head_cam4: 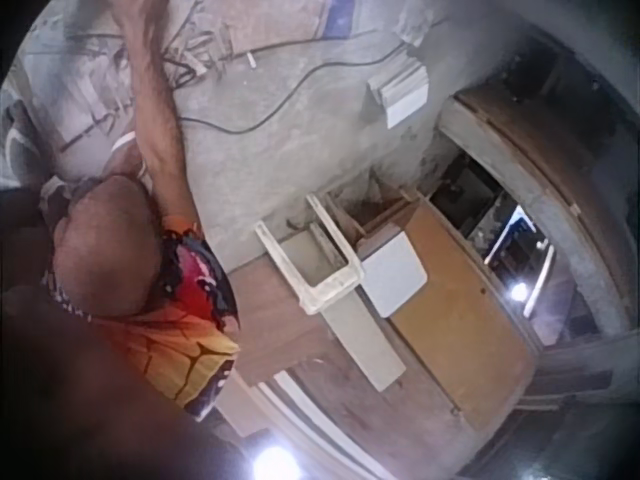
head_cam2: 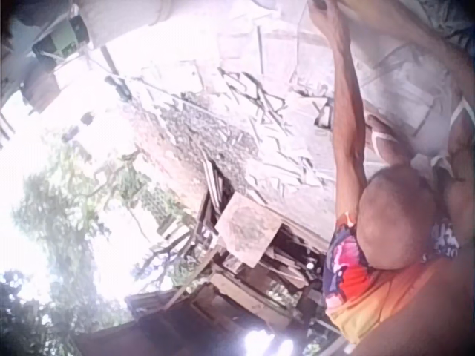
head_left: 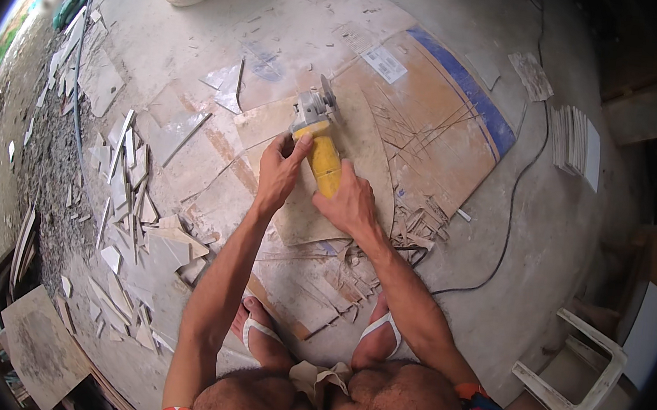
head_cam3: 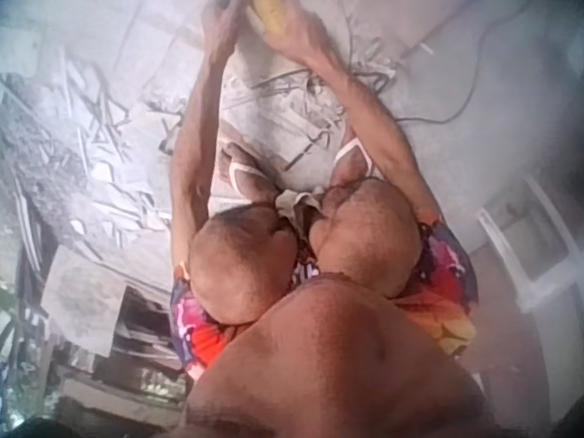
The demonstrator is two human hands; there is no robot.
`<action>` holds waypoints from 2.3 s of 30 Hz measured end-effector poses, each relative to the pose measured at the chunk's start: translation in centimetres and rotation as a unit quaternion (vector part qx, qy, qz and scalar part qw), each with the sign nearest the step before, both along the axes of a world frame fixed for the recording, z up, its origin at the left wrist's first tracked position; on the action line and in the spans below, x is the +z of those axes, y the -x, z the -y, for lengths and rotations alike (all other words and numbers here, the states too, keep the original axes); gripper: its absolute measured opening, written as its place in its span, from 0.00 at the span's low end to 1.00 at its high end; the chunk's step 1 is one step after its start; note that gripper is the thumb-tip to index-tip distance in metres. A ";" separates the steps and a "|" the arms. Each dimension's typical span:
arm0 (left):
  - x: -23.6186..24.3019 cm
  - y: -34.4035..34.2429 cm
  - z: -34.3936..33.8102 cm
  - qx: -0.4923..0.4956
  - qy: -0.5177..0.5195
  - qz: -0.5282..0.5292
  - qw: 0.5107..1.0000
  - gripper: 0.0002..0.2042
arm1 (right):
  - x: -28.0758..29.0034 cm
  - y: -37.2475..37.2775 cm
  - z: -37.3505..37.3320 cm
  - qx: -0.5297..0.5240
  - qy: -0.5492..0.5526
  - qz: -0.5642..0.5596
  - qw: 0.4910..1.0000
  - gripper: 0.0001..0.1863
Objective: The person uses a handheld angle grinder to cut rectangular ceramic tiles on a cluttered floor. They repeatedly position the tile, cut along marked lines, and set the cut pieces aside.
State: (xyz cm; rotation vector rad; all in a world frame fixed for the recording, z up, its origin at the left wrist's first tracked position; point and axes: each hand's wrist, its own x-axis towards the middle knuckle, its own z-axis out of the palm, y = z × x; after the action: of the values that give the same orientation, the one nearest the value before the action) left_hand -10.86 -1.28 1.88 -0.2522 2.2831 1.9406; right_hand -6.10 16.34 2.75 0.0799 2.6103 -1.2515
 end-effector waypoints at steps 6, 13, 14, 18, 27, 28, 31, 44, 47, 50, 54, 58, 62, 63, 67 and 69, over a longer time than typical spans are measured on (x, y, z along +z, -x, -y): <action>-0.2 -0.2 -0.4 0.010 0.005 -0.006 1.000 0.31 | 0.7 0.0 -0.3 0.002 0.003 0.021 1.000 0.33; -0.5 -0.2 -0.1 0.002 0.031 -0.003 1.000 0.29 | 0.7 0.0 -0.5 0.005 0.008 0.014 1.000 0.32; -0.5 -0.2 0.1 -0.004 0.044 0.003 0.999 0.28 | 0.6 0.0 -0.5 0.005 0.010 0.013 1.000 0.32; -0.6 -0.3 -0.2 0.007 0.037 -0.007 0.999 0.28 | 0.8 0.1 -0.5 0.009 0.012 0.022 1.000 0.32; -0.2 -0.3 -0.3 0.006 0.042 -0.001 0.999 0.29 | 0.6 0.1 -0.5 0.002 0.001 0.014 1.000 0.31; -0.2 -0.3 -0.5 0.009 0.036 -0.008 0.999 0.29 | 0.5 0.1 -0.5 0.001 0.002 0.014 1.000 0.31; -0.2 -0.3 -0.5 0.012 0.028 -0.015 0.999 0.30 | 0.4 0.1 -0.5 -0.001 0.007 0.015 1.000 0.31; -0.3 -0.2 -0.2 0.011 0.019 0.015 1.000 0.32 | 0.4 0.4 -0.5 0.001 0.007 0.029 1.000 0.32; -0.5 -0.1 -0.1 0.013 0.032 0.006 0.999 0.31 | 0.5 0.5 -0.6 0.001 0.010 0.030 1.000 0.33; -0.7 0.1 0.1 -0.002 0.041 0.027 0.999 0.31 | 0.5 0.4 -0.7 0.001 0.011 0.027 1.000 0.33; -1.2 0.0 -0.1 0.026 0.029 -0.011 0.999 0.31 | 0.4 0.6 -0.5 0.004 0.009 0.035 0.999 0.33; -0.8 0.2 -0.3 0.028 0.053 -0.002 0.998 0.32 | 0.6 0.6 -0.6 0.002 0.009 0.037 0.999 0.33; -0.3 0.3 -0.9 0.039 0.058 -0.003 0.998 0.33 | 0.5 0.8 -0.7 0.003 0.010 0.039 0.999 0.33; -0.4 0.3 -0.8 0.035 0.068 0.001 0.997 0.33 | 0.5 0.8 -0.7 0.004 0.012 0.041 0.999 0.33; -0.7 0.3 -0.1 0.021 0.110 0.013 0.994 0.33 | 0.9 0.6 -0.6 0.010 0.013 0.038 0.999 0.33; -0.7 0.3 -0.4 0.019 0.112 0.010 0.993 0.33 | 0.9 0.5 -0.8 0.004 0.013 0.036 0.999 0.33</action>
State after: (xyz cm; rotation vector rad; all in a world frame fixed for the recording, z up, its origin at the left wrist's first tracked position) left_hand -11.14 -0.87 1.16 -0.3400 2.5014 1.6879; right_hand -6.56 17.10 3.64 0.1072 2.5311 -1.2556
